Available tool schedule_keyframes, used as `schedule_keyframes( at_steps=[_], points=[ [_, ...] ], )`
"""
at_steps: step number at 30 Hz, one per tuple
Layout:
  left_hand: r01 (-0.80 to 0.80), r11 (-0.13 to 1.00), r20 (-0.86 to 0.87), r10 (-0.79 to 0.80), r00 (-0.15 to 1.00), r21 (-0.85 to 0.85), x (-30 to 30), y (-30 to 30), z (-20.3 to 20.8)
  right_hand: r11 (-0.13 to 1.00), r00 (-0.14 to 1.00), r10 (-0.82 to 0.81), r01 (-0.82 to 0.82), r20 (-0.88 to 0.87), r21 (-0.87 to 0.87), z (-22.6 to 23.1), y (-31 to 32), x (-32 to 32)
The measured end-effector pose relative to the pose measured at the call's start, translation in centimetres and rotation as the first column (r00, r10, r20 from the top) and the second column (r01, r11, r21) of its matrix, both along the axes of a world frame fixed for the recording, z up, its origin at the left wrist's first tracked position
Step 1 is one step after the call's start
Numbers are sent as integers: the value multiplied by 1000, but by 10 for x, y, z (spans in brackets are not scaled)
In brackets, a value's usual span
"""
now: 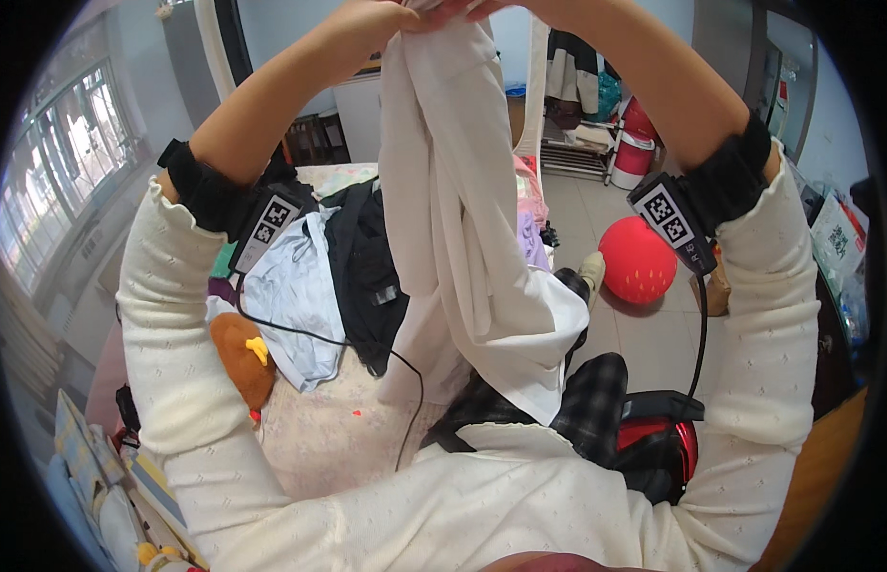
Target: The person folds multiple garments one by one on a bed, including a white patterned top, a purple shirt, a pink top, and several white and light blue shirts. Each item is smoothed, folded, and stacked on the bed.
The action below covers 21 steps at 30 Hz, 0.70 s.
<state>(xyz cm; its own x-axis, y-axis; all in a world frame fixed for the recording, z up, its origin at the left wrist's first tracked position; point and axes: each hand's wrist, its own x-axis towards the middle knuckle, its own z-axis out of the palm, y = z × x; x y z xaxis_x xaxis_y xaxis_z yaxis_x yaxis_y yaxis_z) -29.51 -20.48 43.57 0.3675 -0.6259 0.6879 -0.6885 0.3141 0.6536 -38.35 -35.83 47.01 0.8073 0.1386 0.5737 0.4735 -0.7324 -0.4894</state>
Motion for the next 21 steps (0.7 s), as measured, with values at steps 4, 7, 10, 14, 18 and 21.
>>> schedule_keyframes(
  at_steps=[4, 7, 10, 14, 18, 21],
  points=[
    [53, 997, 1, -53, 999, 49, 2, -3, -5, 940, 853, -47, 213, 519, -265, -9, -9, 1],
    [24, 999, 2, -24, 1000, -36, -3, -9, -14, 976, 919, 159, -201, -362, -82, -2, -26, -3],
    [116, 986, 56, -110, 992, -123, -10, -12, -33, 970, 900, 240, -215, -364, 110, -14, -41, 3],
    [230, 967, -13, -233, 972, -108, -6, -11, -38, 889, 811, 455, -438, -367, 134, -24, -54, 16],
    [-74, 973, 365, 152, 919, -218, -12, -8, -45, 915, 868, 400, -362, -293, 177, -22, -57, 21],
    [-113, 838, 781, 540, 312, -534, -34, -8, -89, 956, 957, 260, -236, -126, 175, -17, -60, 14]
  ],
)
